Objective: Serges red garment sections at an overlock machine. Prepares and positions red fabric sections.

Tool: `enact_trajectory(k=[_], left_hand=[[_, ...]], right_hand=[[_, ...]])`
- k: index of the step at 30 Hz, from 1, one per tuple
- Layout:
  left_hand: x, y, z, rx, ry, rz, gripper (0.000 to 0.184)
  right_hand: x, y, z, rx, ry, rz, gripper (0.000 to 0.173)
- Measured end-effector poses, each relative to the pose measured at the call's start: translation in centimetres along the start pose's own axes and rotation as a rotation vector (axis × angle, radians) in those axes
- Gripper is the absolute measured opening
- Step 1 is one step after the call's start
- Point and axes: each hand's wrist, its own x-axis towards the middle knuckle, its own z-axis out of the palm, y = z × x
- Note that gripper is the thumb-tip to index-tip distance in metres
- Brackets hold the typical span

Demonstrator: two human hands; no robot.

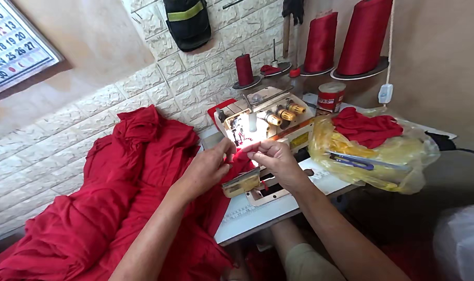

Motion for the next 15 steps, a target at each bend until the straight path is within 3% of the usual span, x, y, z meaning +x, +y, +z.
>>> enact_trajectory(k=[3, 7, 9, 13, 15], left_hand=[[0.0, 0.5, -0.2, -0.112, -0.019, -0.018, 0.027], [-0.1, 1.0, -0.5, -0.266, 0.003, -0.016, 0.024], [0.1, 1.3, -0.4, -0.304, 0.013, -0.011, 0.025], [1.1, 1.5, -0.2, -0.194, -0.114, -0.068, 0.065], [1.9, 1.5, -0.1, -0.08, -0.228, -0.108, 0.071]], right_hand=[[0.1, -0.2, -0.1, -0.066, -0.064, -0.003, 0.018], [0.3, -0.5, 0.1, -0.325, -0.3, 0.004, 0.012], [0.2, -0.5, 0.9, -0.403, -0.404, 0.028, 0.017], [-0.8, 0.3, 2.0, -0.472, -0.375, -0.069, 0.016], [-1.1, -0.2, 1.6, -0.537, -0.38, -0.057, 0.018]])
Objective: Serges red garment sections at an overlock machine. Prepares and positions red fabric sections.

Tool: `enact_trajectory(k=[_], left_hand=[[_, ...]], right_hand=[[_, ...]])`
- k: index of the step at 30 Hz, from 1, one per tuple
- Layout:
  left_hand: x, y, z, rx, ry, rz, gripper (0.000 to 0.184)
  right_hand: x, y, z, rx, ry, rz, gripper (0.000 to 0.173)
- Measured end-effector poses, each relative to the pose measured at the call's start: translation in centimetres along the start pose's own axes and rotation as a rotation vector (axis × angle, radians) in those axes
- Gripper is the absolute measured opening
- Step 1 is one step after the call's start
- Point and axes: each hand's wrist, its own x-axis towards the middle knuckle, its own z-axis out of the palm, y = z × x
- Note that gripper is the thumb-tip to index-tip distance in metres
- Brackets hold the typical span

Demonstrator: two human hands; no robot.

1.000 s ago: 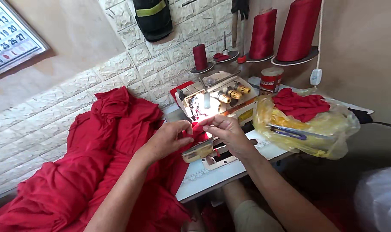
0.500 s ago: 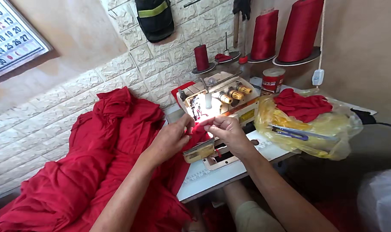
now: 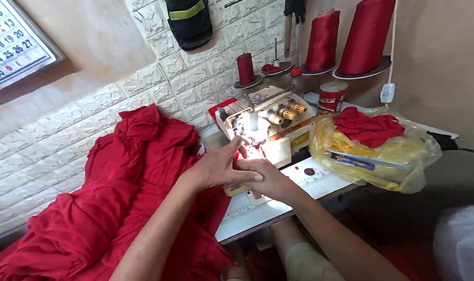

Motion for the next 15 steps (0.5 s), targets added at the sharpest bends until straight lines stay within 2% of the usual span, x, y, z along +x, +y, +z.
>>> enact_trajectory(k=[2, 4, 9, 12, 15], left_hand=[[0.7, 0.2, -0.3, 0.13, -0.068, -0.027, 0.067], [1.1, -0.2, -0.6, 0.222, -0.061, -0.002, 0.059], [0.7, -0.5, -2.5, 0.2, -0.055, 0.047, 0.042], [0.0, -0.2, -2.6, 0.337, 0.032, -0.01, 0.028], [-0.5, -0.7, -2.3, 0.386, 0.121, -0.015, 0.023]], right_hand=[[-0.4, -0.6, -0.5, -0.07, 0.033, 0.064, 0.017], [-0.6, -0.7, -0.8, -0.139, 0.141, 0.088, 0.015], [-0.3, 1.9, -1.2, -0.196, 0.32, 0.055, 0.014], [0.0, 2.9, -0.9, -0.123, 0.377, 0.082, 0.012], [0.1, 3.2, -0.3, -0.042, 0.432, 0.086, 0.01]])
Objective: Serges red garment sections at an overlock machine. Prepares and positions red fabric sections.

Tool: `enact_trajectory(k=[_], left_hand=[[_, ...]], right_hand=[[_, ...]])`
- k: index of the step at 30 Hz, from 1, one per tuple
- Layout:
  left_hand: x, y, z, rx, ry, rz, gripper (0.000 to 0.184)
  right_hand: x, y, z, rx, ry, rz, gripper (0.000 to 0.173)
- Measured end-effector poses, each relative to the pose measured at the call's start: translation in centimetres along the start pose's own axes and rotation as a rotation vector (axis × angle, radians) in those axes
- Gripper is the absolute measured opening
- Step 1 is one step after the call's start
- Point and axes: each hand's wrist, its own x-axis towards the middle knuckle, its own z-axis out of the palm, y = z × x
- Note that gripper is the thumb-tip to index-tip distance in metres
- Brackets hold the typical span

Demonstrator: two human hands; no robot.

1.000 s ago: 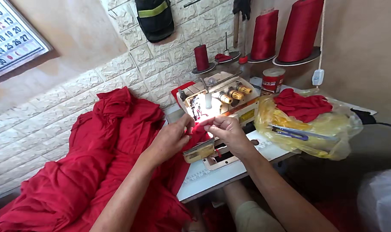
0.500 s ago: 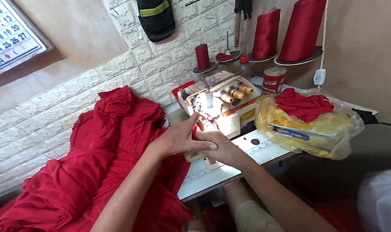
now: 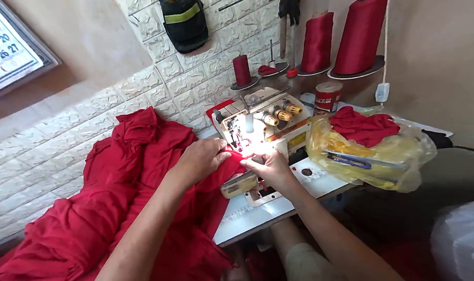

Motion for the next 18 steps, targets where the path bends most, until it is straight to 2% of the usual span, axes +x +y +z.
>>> enact_trajectory(k=[5, 8, 11, 14, 18], left_hand=[[-0.7, 0.0, 0.2, -0.016, 0.099, 0.01, 0.029], [-0.8, 0.4, 0.5, -0.08, 0.141, 0.09, 0.028], [-0.5, 1.5, 1.0, -0.164, 0.096, 0.219, 0.03], [0.2, 1.0, 1.9, -0.216, -0.056, 0.294, 0.033], [1.4, -1.9, 3.4, -0.128, -0.092, 0.279, 0.033]], right_hand=[[0.3, 0.1, 0.6, 0.065, 0.056, 0.021, 0.008], [0.6, 0.3, 0.7, 0.093, 0.046, 0.064, 0.016], [-0.1, -0.3, -0.5, 0.221, -0.152, -0.078, 0.015], [-1.4, -0.5, -1.8, 0.441, -0.38, -0.106, 0.015], [-2.9, 1.2, -1.7, 0.493, -0.351, -0.022, 0.014]])
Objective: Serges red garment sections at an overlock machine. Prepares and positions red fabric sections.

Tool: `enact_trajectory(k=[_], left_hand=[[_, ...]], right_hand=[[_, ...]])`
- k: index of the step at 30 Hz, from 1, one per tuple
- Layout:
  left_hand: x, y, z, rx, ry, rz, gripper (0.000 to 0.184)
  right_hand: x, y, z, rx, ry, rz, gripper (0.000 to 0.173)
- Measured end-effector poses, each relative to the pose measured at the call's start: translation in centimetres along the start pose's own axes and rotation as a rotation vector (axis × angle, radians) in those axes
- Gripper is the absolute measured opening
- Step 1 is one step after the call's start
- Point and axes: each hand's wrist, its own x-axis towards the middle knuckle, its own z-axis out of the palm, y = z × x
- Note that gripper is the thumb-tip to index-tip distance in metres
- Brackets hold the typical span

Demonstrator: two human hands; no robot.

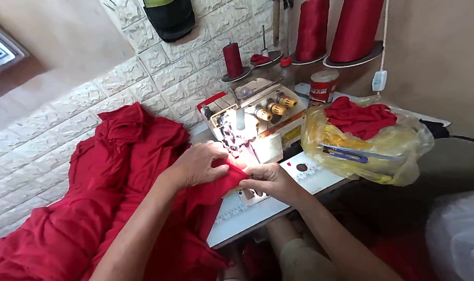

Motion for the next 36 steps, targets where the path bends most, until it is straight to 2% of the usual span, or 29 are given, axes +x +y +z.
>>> enact_trajectory(k=[2, 8, 13, 16, 19, 21, 26, 28, 30, 32, 36], left_hand=[[-0.1, -0.2, 0.3, -0.046, 0.025, 0.001, 0.03], [-0.3, 2.5, 1.0, -0.062, 0.054, -0.026, 0.027], [-0.1, 2.2, 1.3, 0.013, 0.043, 0.021, 0.034], [-0.3, 0.6, 1.3, 0.21, 0.057, -0.032, 0.037], [-0.9, -0.1, -0.1, 0.056, 0.026, -0.136, 0.026], [-1.3, 0.0, -0.9, -0.066, 0.011, -0.17, 0.024], [-1.4, 0.8, -1.8, -0.18, -0.031, -0.24, 0.02], [-1.3, 0.9, -2.0, -0.199, -0.04, -0.271, 0.02], [-1.2, 1.1, -2.1, -0.211, -0.03, -0.274, 0.019], [-1.0, 1.5, -2.3, -0.22, -0.029, -0.263, 0.018], [-0.5, 2.3, -2.5, -0.206, -0.057, -0.268, 0.019]], right_hand=[[-0.2, 0.2, 0.3, 0.02, 0.042, -0.005, 0.014], [0.3, 0.0, 0.4, 0.043, 0.075, -0.02, 0.012], [0.5, 0.2, 0.3, -0.021, 0.095, 0.013, 0.014], [0.5, 0.1, 0.4, -0.192, 0.15, 0.019, 0.018], [0.6, 0.1, 0.9, -0.481, 0.363, -0.096, 0.024], [1.1, 0.0, 1.1, -0.579, 0.441, -0.209, 0.022], [2.7, -0.1, 1.4, -0.818, 0.355, -0.316, 0.019], [3.0, -0.1, 1.5, -0.807, 0.322, -0.308, 0.016], [3.1, -0.8, 1.5, -0.681, 0.254, -0.227, 0.017], [3.2, -2.0, 1.2, -0.582, 0.155, -0.059, 0.023], [3.9, -3.5, 1.1, -0.622, 0.06, 0.093, 0.04]])
